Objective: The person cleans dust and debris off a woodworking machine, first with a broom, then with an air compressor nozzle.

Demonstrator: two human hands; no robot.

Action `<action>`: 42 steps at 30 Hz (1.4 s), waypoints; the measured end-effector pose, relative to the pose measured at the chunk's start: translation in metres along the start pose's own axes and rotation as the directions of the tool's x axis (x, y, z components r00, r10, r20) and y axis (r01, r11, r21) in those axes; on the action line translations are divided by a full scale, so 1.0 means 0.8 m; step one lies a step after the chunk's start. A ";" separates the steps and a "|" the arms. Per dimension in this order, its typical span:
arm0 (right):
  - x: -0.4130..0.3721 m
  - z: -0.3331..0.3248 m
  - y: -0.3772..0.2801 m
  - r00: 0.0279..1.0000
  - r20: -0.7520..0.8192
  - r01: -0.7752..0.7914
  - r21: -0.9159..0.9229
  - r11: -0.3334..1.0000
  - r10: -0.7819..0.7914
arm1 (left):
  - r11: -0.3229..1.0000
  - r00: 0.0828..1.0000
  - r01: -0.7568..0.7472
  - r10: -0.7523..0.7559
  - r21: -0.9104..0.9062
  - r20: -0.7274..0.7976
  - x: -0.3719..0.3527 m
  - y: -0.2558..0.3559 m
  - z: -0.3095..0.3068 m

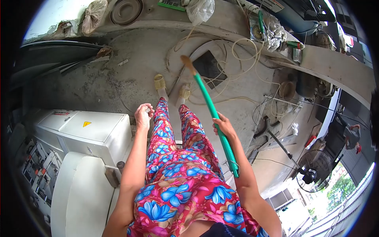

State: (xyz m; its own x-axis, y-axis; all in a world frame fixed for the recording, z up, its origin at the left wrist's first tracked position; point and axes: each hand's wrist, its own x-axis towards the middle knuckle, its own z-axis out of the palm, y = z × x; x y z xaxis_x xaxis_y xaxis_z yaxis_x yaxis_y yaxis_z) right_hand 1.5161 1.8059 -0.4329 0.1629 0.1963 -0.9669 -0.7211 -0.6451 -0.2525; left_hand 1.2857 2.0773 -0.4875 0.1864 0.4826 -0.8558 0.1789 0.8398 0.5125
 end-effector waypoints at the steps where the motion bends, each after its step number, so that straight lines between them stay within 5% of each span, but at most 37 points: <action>1: 0.003 -0.005 0.005 0.997 -0.063 0.045 -0.006 0.999 -0.046 | 1.000 1.000 -0.007 0.007 0.005 0.003 0.000 0.000 -0.002; 6: 0.098 0.021 0.048 0.964 -0.239 0.084 -0.146 0.986 -0.118 | 0.999 0.999 -0.011 0.009 0.032 0.040 0.002 0.008 0.011; 8: 0.107 0.055 0.068 0.940 -0.164 0.213 -0.400 0.892 -0.298 | 0.999 0.998 0.026 -0.025 -0.032 0.049 0.004 0.014 0.016; 14: 0.014 0.083 0.022 0.930 0.305 0.318 -0.385 0.867 -0.206 | 0.977 0.995 0.051 -0.031 -0.206 0.100 0.008 0.060 0.038; 20: -0.035 0.084 0.008 0.896 0.244 0.441 -0.419 0.793 -0.370 | 0.983 0.992 -0.006 0.028 -0.182 0.123 0.051 0.113 0.048; 29: -0.107 0.055 0.011 0.965 0.062 0.262 -0.278 0.924 -0.256 | 0.995 0.995 -0.099 0.099 -0.006 0.006 0.140 0.200 0.108; 33: -0.122 0.052 0.055 0.820 0.020 0.556 -0.265 0.788 -0.572 | 0.989 0.993 -0.113 0.110 0.100 0.039 0.147 0.219 0.132; 36: -0.158 0.054 0.009 0.969 0.012 0.242 -0.228 0.943 -0.246 | 0.979 0.997 -0.077 0.078 0.191 0.002 0.141 0.235 0.154; 42: -0.186 0.056 -0.035 0.981 -0.046 0.175 -0.192 0.966 -0.187 | 0.972 0.999 -0.054 0.051 0.229 0.018 0.160 0.251 0.180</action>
State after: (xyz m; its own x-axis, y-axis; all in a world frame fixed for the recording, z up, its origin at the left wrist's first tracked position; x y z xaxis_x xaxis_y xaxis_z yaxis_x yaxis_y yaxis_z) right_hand 1.4819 1.8276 -0.2800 0.3251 0.2794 -0.9035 -0.5390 -0.7303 -0.4197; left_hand 1.4846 2.2717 -0.4840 0.2130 0.5199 -0.8272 0.3849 0.7335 0.5601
